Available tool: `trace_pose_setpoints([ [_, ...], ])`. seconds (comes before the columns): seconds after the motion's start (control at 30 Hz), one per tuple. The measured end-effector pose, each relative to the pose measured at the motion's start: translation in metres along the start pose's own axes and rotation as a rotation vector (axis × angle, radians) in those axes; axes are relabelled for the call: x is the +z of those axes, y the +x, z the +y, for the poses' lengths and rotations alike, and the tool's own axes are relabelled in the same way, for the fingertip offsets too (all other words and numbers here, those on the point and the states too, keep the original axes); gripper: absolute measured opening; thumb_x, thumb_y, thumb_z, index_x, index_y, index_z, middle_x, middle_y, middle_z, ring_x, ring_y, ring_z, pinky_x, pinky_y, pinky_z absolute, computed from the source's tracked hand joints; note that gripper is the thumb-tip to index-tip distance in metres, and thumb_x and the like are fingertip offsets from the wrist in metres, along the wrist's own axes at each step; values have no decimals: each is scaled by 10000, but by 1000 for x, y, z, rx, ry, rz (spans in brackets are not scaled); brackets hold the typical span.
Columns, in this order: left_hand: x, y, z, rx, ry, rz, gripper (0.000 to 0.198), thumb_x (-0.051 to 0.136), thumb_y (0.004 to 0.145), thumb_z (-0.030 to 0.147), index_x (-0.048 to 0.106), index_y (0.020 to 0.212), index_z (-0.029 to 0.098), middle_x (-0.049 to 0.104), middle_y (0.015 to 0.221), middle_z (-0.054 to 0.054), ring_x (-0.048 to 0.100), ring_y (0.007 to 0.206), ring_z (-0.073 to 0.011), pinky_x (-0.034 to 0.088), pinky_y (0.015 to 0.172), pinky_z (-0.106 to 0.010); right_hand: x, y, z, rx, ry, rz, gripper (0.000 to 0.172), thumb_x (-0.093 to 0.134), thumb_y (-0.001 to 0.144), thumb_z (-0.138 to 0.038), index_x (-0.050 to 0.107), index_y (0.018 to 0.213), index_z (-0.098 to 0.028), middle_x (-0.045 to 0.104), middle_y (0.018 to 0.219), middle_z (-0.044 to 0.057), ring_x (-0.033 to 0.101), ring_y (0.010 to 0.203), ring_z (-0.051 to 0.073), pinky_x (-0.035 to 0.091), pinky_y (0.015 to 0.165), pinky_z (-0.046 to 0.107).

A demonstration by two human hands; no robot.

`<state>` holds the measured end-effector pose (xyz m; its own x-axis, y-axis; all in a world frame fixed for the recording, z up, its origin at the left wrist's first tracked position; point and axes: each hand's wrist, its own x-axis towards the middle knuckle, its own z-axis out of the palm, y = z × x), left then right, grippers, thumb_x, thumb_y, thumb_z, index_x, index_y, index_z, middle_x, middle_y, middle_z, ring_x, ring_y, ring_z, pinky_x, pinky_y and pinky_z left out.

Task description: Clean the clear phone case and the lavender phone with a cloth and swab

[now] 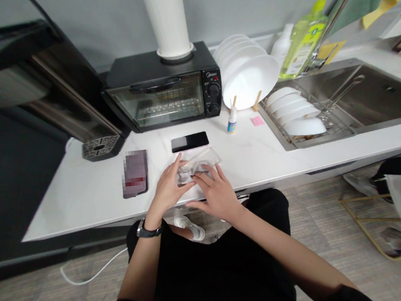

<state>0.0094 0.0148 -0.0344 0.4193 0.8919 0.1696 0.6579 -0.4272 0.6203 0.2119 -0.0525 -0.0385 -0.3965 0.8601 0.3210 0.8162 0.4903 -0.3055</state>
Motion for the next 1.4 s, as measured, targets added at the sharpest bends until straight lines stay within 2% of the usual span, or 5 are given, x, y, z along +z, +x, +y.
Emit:
trace_pose_setpoints([
  [0.3, 0, 1, -1, -5, 4, -44, 1066, 792, 916, 396, 103, 1729, 352, 628, 1562, -63, 560, 1476, -294, 280, 1310, -564, -8, 6, 43, 197, -173, 84, 775, 471, 1050, -677, 533, 1565, -100, 609, 1550, 193, 303, 1593, 465, 170, 1303, 727],
  [0.5, 1, 4, -7, -8, 6, -67, 1045, 734, 902, 279, 107, 1737, 309, 591, 1599, -88, 556, 1481, -285, 299, 1316, -536, 16, 38, 0, 144, -1, 68, 792, 509, 1005, -745, 628, 1458, -106, 662, 1463, 195, 380, 1555, 431, 233, 1313, 677],
  [0.7, 2, 3, -4, -26, 49, -21, 1094, 701, 830, 139, 112, 1742, 276, 562, 1616, -111, 553, 1475, -304, 376, 1280, -518, 16, 21, -29, 28, 69, 24, 752, 535, 1006, -725, 625, 1460, -132, 663, 1488, 160, 412, 1536, 395, 216, 1333, 662],
  [1.07, -1, 1, 0, -6, -11, -51, 1080, 781, 924, 361, 63, 1730, 354, 606, 1583, -64, 534, 1502, -278, 247, 1325, -559, -7, 0, 40, 217, -203, 124, 737, 489, 1052, -660, 569, 1532, -106, 641, 1510, 191, 331, 1577, 481, 173, 1286, 755],
  [1.4, 3, 5, -9, -14, 89, -109, 1093, 674, 847, 188, 61, 1745, 306, 506, 1669, -103, 510, 1527, -274, 263, 1339, -530, 21, 35, -28, 27, 84, 44, 764, 551, 982, -754, 643, 1418, -133, 676, 1425, 187, 434, 1528, 398, 278, 1312, 664],
])
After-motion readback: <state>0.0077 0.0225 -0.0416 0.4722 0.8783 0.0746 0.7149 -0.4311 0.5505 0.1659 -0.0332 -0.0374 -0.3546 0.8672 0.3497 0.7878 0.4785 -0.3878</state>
